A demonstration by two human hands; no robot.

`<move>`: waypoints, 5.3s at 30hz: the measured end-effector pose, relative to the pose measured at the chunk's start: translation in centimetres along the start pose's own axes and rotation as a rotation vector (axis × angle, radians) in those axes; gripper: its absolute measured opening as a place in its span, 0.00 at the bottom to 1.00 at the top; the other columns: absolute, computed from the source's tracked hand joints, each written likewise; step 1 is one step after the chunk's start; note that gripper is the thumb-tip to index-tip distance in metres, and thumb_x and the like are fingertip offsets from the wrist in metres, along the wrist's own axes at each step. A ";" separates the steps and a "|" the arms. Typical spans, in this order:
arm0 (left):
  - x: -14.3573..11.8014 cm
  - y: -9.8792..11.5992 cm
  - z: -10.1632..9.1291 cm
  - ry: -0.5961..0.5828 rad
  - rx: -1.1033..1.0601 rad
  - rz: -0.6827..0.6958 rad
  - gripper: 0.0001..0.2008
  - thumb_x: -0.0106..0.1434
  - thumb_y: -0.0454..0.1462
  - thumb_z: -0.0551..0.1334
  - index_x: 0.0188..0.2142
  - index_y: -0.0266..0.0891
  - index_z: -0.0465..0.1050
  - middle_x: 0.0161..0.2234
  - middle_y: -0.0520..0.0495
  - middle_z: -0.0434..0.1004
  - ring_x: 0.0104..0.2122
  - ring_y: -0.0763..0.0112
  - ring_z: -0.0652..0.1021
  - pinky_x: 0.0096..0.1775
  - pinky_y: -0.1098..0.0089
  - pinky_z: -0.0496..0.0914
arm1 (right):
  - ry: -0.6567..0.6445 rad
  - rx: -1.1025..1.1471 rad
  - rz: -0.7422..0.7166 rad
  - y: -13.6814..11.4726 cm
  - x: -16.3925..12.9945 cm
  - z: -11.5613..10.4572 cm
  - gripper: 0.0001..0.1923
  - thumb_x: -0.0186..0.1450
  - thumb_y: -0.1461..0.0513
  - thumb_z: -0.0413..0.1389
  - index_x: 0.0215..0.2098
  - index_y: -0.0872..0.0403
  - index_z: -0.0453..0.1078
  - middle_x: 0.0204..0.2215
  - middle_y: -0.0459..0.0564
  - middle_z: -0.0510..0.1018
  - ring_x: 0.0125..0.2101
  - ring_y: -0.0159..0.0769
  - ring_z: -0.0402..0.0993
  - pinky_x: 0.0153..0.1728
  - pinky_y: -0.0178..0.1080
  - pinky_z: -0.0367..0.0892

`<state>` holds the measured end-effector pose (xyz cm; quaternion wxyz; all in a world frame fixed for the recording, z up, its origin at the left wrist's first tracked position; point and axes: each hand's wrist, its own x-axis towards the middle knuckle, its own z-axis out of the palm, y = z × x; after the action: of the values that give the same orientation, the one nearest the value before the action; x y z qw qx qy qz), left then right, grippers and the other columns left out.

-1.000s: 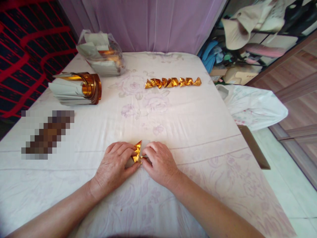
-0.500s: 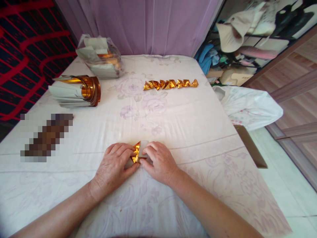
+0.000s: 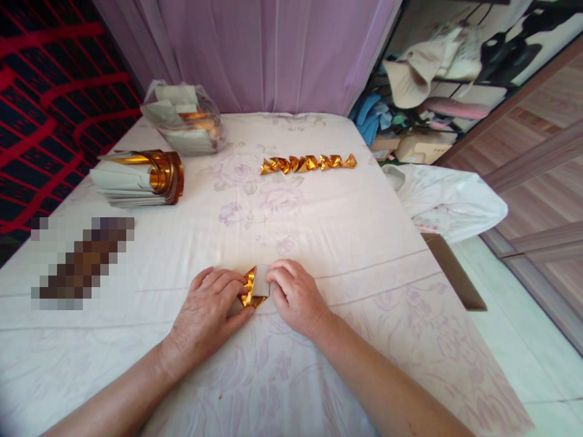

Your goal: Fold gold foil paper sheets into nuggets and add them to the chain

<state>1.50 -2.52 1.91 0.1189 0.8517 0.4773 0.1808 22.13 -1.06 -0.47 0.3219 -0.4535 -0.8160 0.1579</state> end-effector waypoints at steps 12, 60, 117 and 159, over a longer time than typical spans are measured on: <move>0.0 -1.6 -0.9 -0.019 0.012 0.077 0.09 0.64 0.35 0.63 0.44 0.46 0.74 0.47 0.50 0.80 0.50 0.58 0.75 0.62 0.42 0.48 | -0.009 -0.069 0.026 0.2 0.1 -0.1 0.18 0.62 0.73 0.48 0.45 0.52 0.70 0.38 0.52 0.78 0.41 0.42 0.73 0.43 0.46 0.69; 0.1 -3.6 -0.3 0.038 0.065 0.185 0.11 0.63 0.42 0.66 0.43 0.40 0.76 0.43 0.44 0.79 0.43 0.59 0.77 0.44 0.58 0.71 | -0.080 0.025 -0.049 0.0 -0.1 0.4 0.17 0.63 0.71 0.50 0.47 0.52 0.71 0.44 0.52 0.76 0.45 0.41 0.71 0.47 0.46 0.68; -0.2 -1.0 0.2 0.063 -0.019 0.016 0.06 0.66 0.37 0.60 0.35 0.40 0.76 0.39 0.46 0.78 0.41 0.60 0.75 0.45 0.56 0.69 | -0.070 -0.011 -0.047 -1.7 0.2 1.3 0.05 0.66 0.66 0.55 0.39 0.52 0.72 0.38 0.50 0.79 0.39 0.39 0.74 0.42 0.45 0.69; -0.1 -1.5 0.7 0.023 -0.127 -0.129 0.05 0.59 0.33 0.65 0.35 0.42 0.71 0.45 0.47 0.76 0.46 0.58 0.74 0.49 0.55 0.65 | -0.149 0.080 0.059 -2.0 0.7 1.1 0.08 0.63 0.71 0.54 0.36 0.52 0.69 0.37 0.49 0.77 0.39 0.38 0.71 0.42 0.42 0.65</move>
<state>0.55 -1.82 0.72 0.1787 0.8079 0.5199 0.2124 19.87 -1.49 0.05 0.2733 -0.4509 -0.8171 0.2332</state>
